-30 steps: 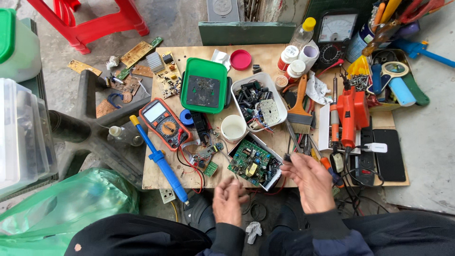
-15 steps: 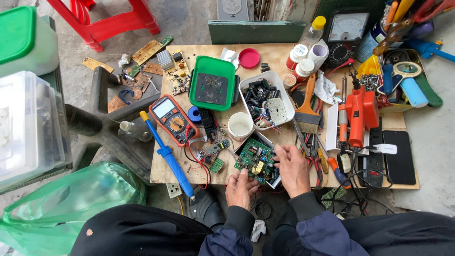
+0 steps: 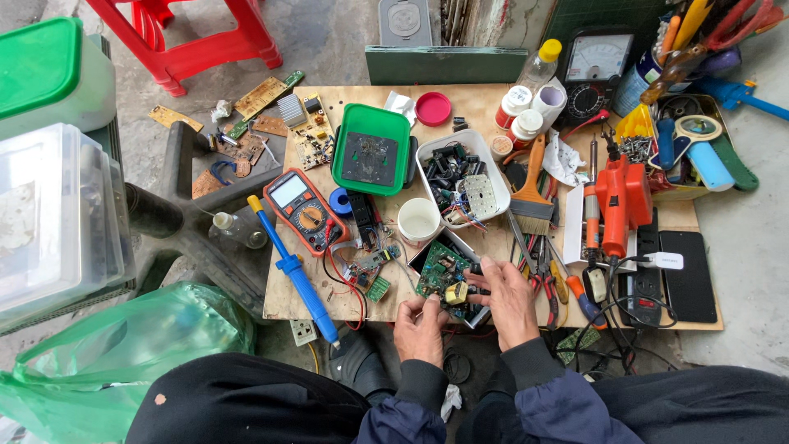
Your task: The person sits on the floor and works on a cluttered table, using a heat gun to apply heat to small electronic components. They use pliers to manipulate wires and parts, and handle various circuit boards and components from containers.
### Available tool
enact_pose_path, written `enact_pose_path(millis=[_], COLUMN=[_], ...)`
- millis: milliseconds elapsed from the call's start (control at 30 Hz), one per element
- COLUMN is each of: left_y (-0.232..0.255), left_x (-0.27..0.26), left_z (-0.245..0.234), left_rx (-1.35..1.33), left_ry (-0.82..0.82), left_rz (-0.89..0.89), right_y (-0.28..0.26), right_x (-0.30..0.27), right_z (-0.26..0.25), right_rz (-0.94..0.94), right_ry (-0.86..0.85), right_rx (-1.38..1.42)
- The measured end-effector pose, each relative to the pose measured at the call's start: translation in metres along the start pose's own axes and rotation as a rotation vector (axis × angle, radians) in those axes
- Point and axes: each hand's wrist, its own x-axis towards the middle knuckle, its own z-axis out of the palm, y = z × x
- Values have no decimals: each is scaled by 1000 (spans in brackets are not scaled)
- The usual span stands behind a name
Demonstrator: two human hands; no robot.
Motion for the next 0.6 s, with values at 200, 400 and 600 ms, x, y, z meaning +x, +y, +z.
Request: enact_pose_path(millis=[200, 400, 600], left_y=[27, 46, 15], left_x=[-4, -23, 2], left_z=[3, 12, 4], left_rx=[-159, -215, -20], left_ry=[-2, -50, -103], left_rz=[-162, -264, -78], right_y=[-12, 15, 0], right_x=[-14, -4, -21], right_z=[-2, -11, -7], right_rz=[-40, -70, 37], right_ry=[-1, -45, -55], right_rx=[-120, -23, 71])
